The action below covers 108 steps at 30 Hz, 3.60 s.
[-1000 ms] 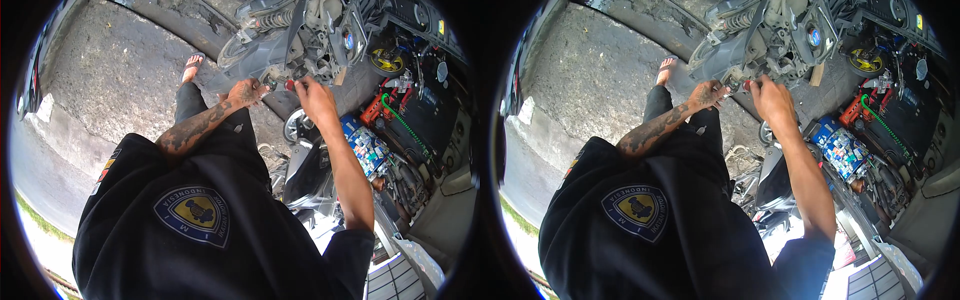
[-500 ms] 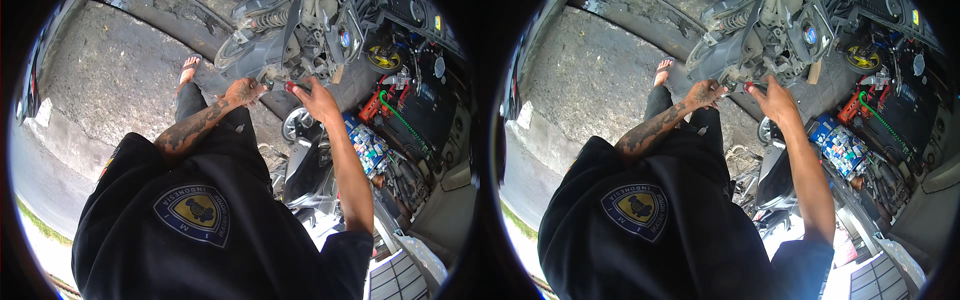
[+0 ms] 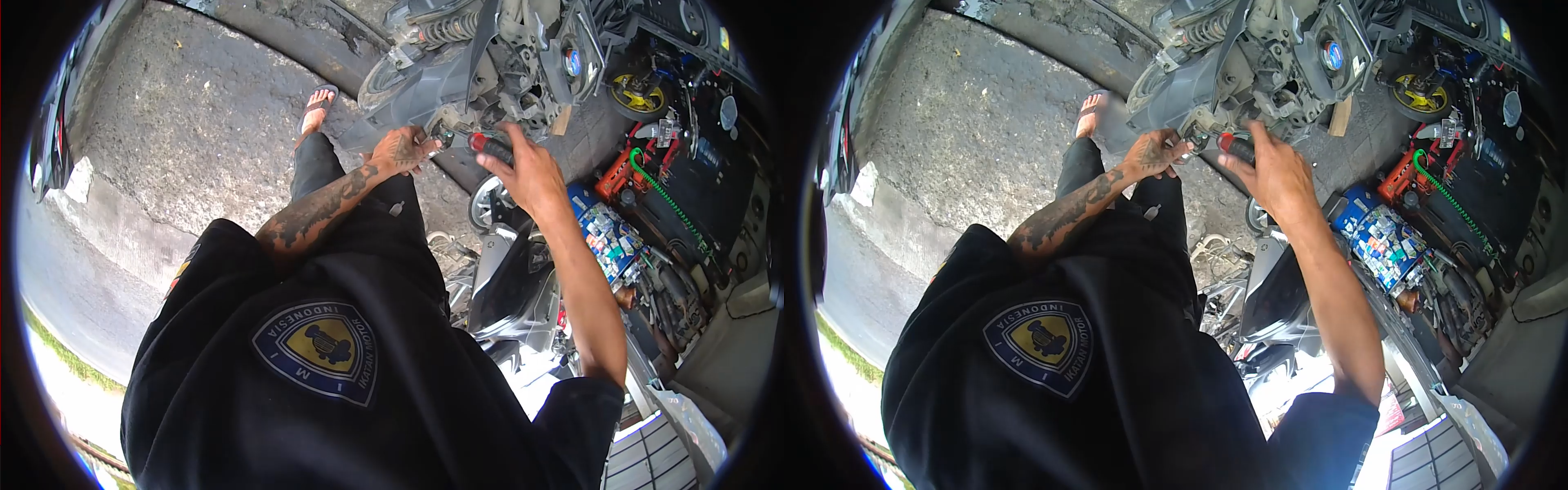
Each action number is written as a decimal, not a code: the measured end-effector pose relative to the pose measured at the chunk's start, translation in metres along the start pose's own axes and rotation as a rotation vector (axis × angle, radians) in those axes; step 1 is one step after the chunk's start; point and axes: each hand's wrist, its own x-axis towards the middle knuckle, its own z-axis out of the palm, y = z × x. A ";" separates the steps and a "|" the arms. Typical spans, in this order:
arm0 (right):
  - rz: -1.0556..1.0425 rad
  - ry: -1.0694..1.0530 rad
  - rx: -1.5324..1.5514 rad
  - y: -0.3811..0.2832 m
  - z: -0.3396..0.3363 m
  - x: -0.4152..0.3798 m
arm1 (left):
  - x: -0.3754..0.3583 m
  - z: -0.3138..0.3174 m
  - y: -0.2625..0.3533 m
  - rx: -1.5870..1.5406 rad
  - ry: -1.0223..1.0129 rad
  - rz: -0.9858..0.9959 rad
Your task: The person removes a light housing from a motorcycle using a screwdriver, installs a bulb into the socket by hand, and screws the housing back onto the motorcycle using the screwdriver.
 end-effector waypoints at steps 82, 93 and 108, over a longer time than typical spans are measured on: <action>-0.114 0.160 0.147 0.028 0.038 -0.031 | -0.034 0.032 0.026 -0.414 -0.612 -0.071; -0.093 0.125 0.041 0.018 0.032 -0.033 | -0.031 0.031 0.027 -0.419 -0.601 -0.064; 0.213 -0.076 0.245 0.016 0.027 -0.037 | -0.020 0.081 0.041 -1.178 -0.472 0.111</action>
